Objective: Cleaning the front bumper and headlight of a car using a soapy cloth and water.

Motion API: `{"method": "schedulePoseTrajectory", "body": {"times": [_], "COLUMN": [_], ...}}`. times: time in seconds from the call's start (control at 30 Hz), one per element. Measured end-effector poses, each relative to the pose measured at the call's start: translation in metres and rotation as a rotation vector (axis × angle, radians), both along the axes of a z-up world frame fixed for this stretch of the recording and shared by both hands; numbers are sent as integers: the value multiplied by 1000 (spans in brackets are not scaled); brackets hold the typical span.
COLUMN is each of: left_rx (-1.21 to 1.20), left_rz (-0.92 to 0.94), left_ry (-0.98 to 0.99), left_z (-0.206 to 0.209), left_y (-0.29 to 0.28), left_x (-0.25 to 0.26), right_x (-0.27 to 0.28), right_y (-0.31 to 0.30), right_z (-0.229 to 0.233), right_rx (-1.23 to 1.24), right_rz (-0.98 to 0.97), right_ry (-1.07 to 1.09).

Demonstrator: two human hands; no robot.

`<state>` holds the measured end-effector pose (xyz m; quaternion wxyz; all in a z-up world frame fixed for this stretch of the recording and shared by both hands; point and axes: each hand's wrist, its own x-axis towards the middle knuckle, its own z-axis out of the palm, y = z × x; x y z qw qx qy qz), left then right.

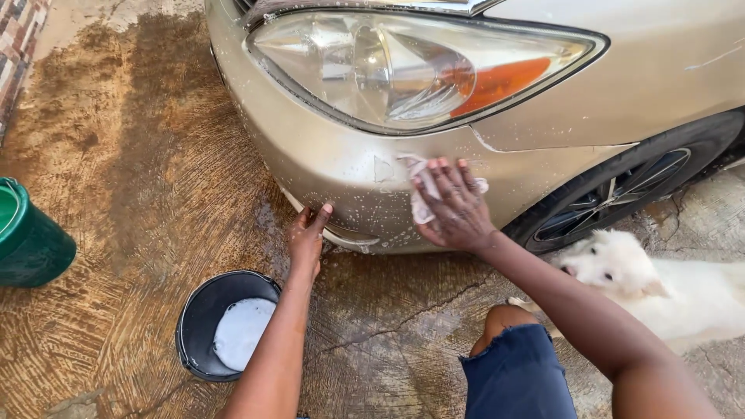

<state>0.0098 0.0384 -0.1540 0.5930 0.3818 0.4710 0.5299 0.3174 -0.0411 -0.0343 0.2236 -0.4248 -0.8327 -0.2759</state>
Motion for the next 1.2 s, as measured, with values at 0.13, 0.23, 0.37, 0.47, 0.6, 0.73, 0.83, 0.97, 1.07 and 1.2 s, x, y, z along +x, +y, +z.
{"method": "schedulePoseTrajectory", "body": {"times": [0.13,0.23,0.37,0.47,0.6,0.73,0.83,0.97,1.07,1.2], "left_rx": [205,280,339,369,343,285,344,334,353,329], "left_rz": [14,-8,-55,-5,-12,-8,-22,-19,-41,-24], "left_ry": [247,227,-24,68,100,190,69,115,136,183], "left_z": [11,34,35,30,45,52,52,48,48,50], "left_y": [2,-1,7,5,7,2,-1,1,1,2], "left_x": [2,-3,-7,-9,-12,-11,-9,-11,-12,-13], "right_x": [-53,-91,-88,-55,14,77,122,126,121,118], "right_y": [12,20,4,-5,-9,-14,-17,-22,-23,-18], "right_z": [-12,-24,-12,-19,-11,-7,-7,23,40,47], "right_rx": [-66,-148,-136,-87,-24,26,30,141,226,336], "right_rz": [32,21,-1,60,-35,-266,-318,-462,-562,-612], "right_ry": [-266,-533,-773,-765,-553,-342,-28,79,234,411]}}
